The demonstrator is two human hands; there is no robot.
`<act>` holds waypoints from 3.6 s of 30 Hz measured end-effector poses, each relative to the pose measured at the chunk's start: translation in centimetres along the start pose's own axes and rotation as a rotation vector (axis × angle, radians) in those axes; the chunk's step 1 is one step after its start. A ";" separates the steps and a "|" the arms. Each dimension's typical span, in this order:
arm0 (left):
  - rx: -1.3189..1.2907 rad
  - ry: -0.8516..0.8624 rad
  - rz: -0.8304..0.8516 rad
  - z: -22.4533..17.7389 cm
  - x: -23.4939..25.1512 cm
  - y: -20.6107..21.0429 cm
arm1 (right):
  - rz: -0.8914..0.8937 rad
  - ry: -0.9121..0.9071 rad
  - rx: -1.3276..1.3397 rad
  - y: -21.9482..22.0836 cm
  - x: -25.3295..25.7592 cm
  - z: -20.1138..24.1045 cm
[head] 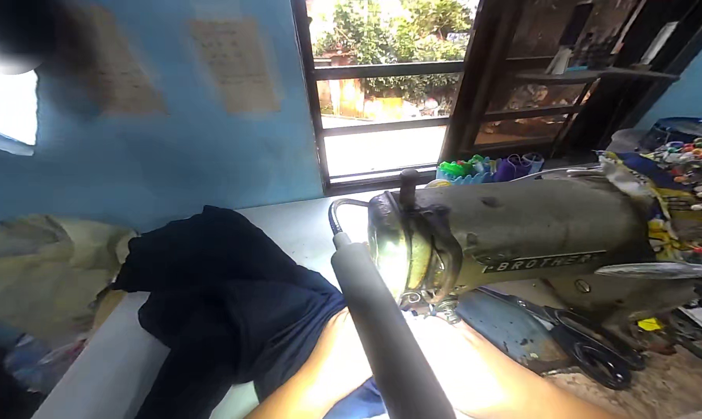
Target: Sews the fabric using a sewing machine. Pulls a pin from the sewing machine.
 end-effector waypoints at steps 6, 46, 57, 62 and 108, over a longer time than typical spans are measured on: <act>-0.028 0.095 0.023 1.3 0.9 0.4 | 0.030 0.128 0.171 -0.4 -0.4 0.8; -0.053 0.031 0.082 1.0 0.8 0.6 | -0.202 0.373 0.140 -0.2 3.6 -3.0; -0.038 0.014 0.088 0.8 1.0 0.5 | -0.181 0.495 0.196 0.1 4.3 -2.5; -0.032 -0.029 0.126 0.9 1.1 0.5 | -0.202 0.484 0.151 0.4 4.3 -2.5; 0.180 0.415 0.173 2.4 1.3 -4.0 | -0.164 -0.115 0.350 0.5 0.4 -2.0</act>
Point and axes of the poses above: each hand's wrist, its own x-axis towards the middle knuckle, its own y-axis out of the palm, z = x × y, the point moved 3 cm from there along x, towards the middle knuckle, and after that the axes turned 4 degrees about x, right-handed, at the moved point
